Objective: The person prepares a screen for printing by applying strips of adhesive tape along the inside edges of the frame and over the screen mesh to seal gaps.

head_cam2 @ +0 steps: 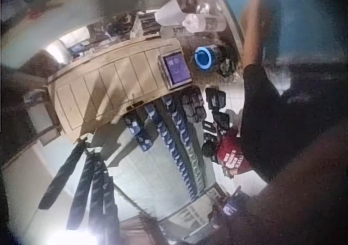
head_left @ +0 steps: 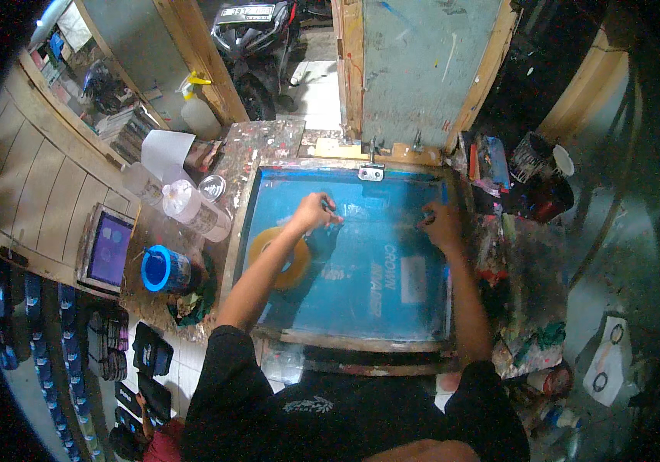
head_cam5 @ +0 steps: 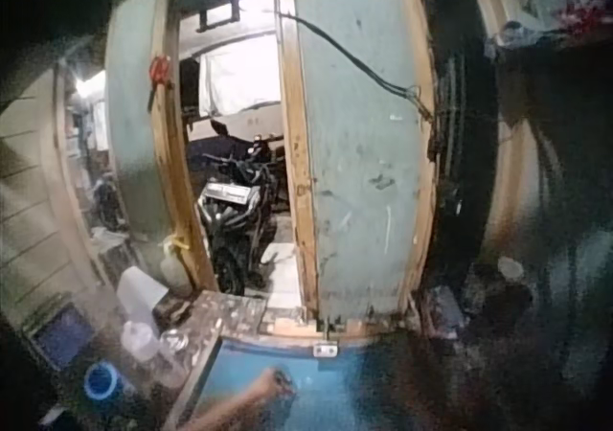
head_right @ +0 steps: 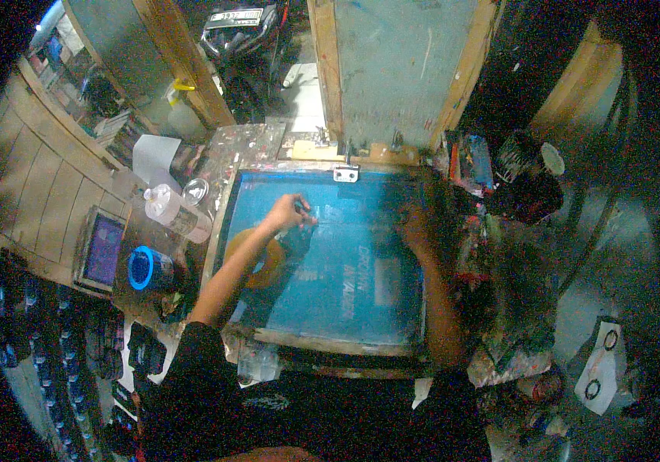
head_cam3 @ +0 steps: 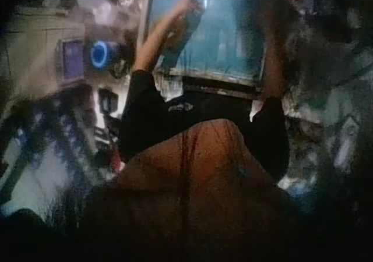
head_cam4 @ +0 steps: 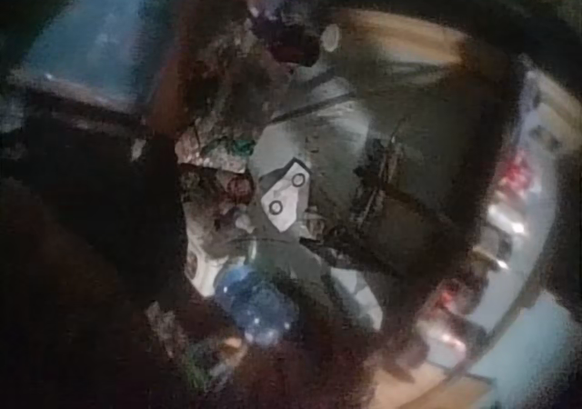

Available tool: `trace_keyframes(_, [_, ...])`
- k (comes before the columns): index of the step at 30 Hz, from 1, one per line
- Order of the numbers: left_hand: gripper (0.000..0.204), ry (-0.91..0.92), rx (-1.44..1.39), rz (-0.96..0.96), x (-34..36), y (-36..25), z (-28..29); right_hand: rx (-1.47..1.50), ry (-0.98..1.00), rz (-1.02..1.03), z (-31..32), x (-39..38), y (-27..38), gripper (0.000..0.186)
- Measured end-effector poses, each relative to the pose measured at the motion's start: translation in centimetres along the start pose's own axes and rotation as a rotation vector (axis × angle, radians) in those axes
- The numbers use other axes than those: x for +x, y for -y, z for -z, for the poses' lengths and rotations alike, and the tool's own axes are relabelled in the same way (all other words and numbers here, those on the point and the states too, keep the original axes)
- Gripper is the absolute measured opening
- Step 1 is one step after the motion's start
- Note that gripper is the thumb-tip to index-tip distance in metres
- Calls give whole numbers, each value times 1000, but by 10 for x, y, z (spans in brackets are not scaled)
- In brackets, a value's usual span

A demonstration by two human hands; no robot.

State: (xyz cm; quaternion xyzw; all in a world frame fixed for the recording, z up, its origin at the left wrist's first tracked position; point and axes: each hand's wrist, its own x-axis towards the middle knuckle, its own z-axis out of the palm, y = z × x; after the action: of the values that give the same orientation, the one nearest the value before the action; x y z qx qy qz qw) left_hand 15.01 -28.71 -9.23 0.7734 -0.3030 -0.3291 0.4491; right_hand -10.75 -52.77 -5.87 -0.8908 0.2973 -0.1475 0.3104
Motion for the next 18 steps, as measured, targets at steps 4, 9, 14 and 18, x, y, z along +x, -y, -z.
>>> trace_keyframes(4, [43,-145,442,-97,-18,-37,-19,-194,-148,134,-15,-2,-36,39])
trace_keyframes(9, [57,-211,643,-83,-23,-49,-25,-210,-133,133,-11,-4,-21,38])
trace_keyframes(14, [67,-282,719,-121,-31,-52,-25,-184,-10,-29,9,-7,15,38])
trace_keyframes(18, [65,-301,706,-103,-32,-54,-19,-227,-113,81,-3,-3,-5,41])
